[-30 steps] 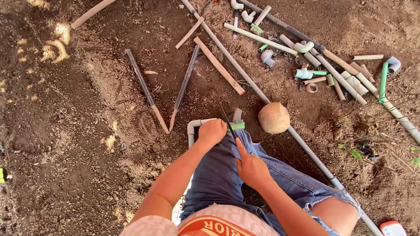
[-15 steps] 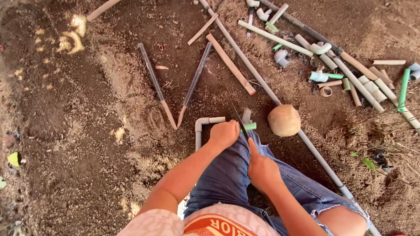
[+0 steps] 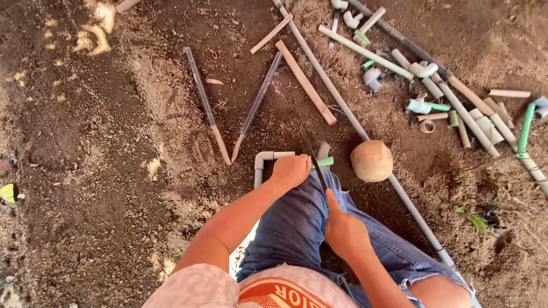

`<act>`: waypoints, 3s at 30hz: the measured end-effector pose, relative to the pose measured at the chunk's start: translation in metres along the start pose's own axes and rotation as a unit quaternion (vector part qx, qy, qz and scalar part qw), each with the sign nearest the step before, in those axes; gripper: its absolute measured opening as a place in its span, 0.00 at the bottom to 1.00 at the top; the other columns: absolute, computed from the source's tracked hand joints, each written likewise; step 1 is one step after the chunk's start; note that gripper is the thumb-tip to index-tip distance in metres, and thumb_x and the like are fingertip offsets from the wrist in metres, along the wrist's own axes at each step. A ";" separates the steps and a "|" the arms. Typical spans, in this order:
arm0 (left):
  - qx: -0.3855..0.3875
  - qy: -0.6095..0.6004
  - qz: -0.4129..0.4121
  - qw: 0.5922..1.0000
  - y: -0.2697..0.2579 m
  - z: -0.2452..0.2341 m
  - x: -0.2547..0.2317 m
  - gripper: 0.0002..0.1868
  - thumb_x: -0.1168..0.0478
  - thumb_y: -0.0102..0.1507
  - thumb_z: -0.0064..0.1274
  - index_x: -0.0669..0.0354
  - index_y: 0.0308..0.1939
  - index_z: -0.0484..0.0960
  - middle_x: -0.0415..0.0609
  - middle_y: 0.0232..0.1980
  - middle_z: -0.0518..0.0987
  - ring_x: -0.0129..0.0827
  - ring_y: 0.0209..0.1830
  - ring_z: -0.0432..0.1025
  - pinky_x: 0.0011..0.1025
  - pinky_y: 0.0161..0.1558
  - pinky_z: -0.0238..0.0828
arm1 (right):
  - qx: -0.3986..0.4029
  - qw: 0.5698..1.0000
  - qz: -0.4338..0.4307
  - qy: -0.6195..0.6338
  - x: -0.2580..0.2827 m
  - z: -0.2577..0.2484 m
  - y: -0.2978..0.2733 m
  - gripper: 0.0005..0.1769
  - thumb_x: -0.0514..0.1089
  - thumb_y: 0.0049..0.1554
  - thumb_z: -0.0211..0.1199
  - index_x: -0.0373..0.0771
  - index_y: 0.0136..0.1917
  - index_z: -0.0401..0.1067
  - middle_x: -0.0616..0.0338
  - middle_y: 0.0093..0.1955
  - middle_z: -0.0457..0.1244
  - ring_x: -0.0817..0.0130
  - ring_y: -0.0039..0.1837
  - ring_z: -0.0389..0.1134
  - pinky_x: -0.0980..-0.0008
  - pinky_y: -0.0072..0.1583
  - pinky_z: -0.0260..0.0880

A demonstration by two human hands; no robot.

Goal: Sawing a green PVC pipe using a handheld hacksaw blade while sitting on the ground.

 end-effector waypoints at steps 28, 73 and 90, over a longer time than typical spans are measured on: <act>0.168 0.007 0.054 0.984 0.006 -0.009 -0.023 0.29 0.52 0.77 0.25 0.61 0.36 0.81 0.56 0.28 0.83 0.43 0.25 0.77 0.36 0.31 0.77 | -0.002 0.989 -0.074 -0.129 -0.009 0.032 0.026 0.46 0.41 0.63 0.53 0.44 0.90 0.40 0.56 0.28 0.66 0.69 0.28 0.66 0.70 0.29 0.67; 0.138 -0.036 0.046 0.989 0.010 0.010 -0.008 0.32 0.49 0.78 0.22 0.60 0.38 0.80 0.56 0.27 0.82 0.43 0.24 0.77 0.36 0.30 0.76 | 0.018 0.998 -0.057 -0.034 -0.016 0.028 0.023 0.39 0.44 0.69 0.47 0.48 0.90 0.43 0.51 0.30 0.67 0.60 0.29 0.68 0.62 0.32 0.67; 0.151 -0.043 0.037 0.987 0.008 0.004 -0.012 0.34 0.46 0.78 0.19 0.62 0.42 0.81 0.57 0.31 0.83 0.47 0.28 0.79 0.40 0.32 0.78 | -0.011 0.990 -0.083 -0.114 -0.011 0.033 0.040 0.41 0.44 0.69 0.49 0.47 0.90 0.41 0.52 0.30 0.67 0.62 0.30 0.69 0.65 0.33 0.70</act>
Point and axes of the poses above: each hand's wrist, its own y-axis towards the middle knuckle, its own z-axis out of the palm, x = y × z, the point moved 8 cm from there along y, towards the middle knuckle
